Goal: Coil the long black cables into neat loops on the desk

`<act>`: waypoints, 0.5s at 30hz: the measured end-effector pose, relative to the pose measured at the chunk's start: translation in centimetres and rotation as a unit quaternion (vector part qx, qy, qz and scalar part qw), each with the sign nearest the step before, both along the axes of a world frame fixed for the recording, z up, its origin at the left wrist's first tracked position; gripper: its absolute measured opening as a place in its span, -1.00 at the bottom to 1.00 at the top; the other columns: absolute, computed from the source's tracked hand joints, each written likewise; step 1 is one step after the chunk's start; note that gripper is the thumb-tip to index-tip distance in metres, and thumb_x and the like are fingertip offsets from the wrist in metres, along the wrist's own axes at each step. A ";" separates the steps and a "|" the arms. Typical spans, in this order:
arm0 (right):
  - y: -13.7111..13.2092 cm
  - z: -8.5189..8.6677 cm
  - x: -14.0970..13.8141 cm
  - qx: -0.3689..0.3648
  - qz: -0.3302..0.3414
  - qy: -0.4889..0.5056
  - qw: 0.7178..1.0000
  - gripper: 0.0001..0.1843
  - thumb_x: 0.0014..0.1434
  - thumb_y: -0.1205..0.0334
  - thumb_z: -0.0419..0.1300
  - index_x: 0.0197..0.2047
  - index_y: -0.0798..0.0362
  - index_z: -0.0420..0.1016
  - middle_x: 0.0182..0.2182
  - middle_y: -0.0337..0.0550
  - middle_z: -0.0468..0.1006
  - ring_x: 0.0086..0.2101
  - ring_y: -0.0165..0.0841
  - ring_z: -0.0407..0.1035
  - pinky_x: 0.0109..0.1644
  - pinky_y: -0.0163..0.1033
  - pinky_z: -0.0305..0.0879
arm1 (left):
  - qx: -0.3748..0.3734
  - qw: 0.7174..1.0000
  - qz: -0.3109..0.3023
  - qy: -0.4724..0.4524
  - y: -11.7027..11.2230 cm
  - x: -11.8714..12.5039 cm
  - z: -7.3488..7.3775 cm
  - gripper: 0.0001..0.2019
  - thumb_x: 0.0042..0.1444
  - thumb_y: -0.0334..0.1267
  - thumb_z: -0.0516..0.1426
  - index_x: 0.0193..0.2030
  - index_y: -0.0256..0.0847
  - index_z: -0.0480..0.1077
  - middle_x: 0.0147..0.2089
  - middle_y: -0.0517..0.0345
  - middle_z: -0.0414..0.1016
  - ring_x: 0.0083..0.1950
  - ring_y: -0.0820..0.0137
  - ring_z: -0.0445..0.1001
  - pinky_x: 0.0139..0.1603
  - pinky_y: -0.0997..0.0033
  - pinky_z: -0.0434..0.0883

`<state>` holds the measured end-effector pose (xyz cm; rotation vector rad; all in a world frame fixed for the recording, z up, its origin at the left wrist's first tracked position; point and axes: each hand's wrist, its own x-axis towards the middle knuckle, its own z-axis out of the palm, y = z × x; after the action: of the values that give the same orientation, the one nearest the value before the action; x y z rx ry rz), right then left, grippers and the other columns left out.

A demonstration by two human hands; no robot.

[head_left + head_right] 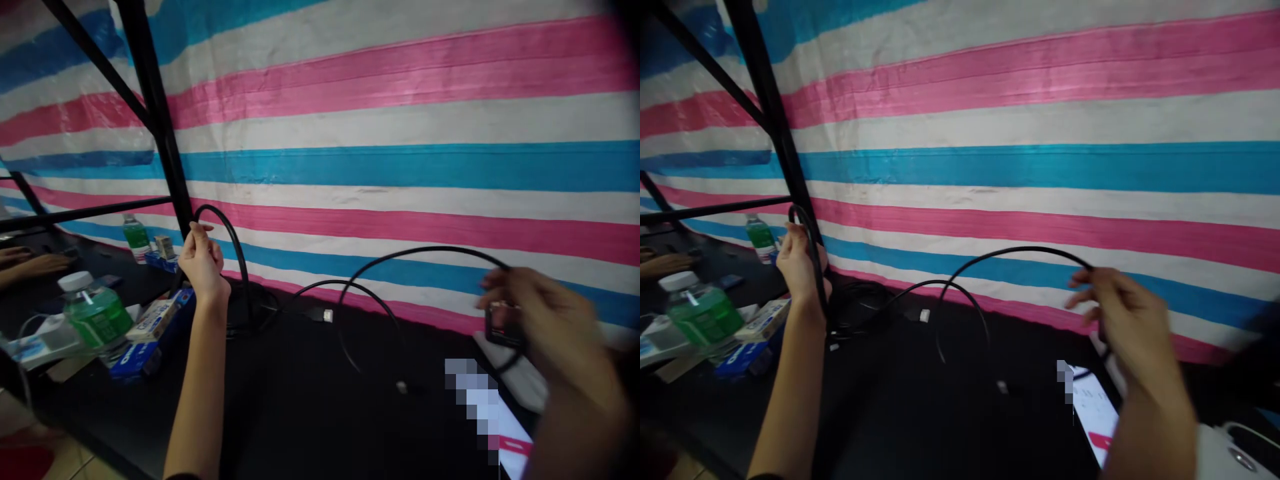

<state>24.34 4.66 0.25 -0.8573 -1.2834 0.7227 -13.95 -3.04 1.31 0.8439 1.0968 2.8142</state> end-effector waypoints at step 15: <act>-2.4 -1.7 -10.4 -0.229 0.331 -0.106 0.909 -0.17 0.05 -0.47 -0.18 0.01 0.03 0.41 -0.01 0.07 0.45 -0.10 -0.12 0.42 -0.40 -0.23 0.45 | -0.183 0.947 -0.053 0.259 -0.8 10.2 -0.1 -0.90 0.02 -0.17 0.21 -0.38 -0.08 0.54 -0.64 0.29 0.28 -0.62 0.57 0.16 -0.63 0.48 0.11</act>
<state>13.99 2.22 -1.41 -0.8861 -1.6549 1.5500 -3.77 -3.80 1.26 1.5797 1.5043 2.2358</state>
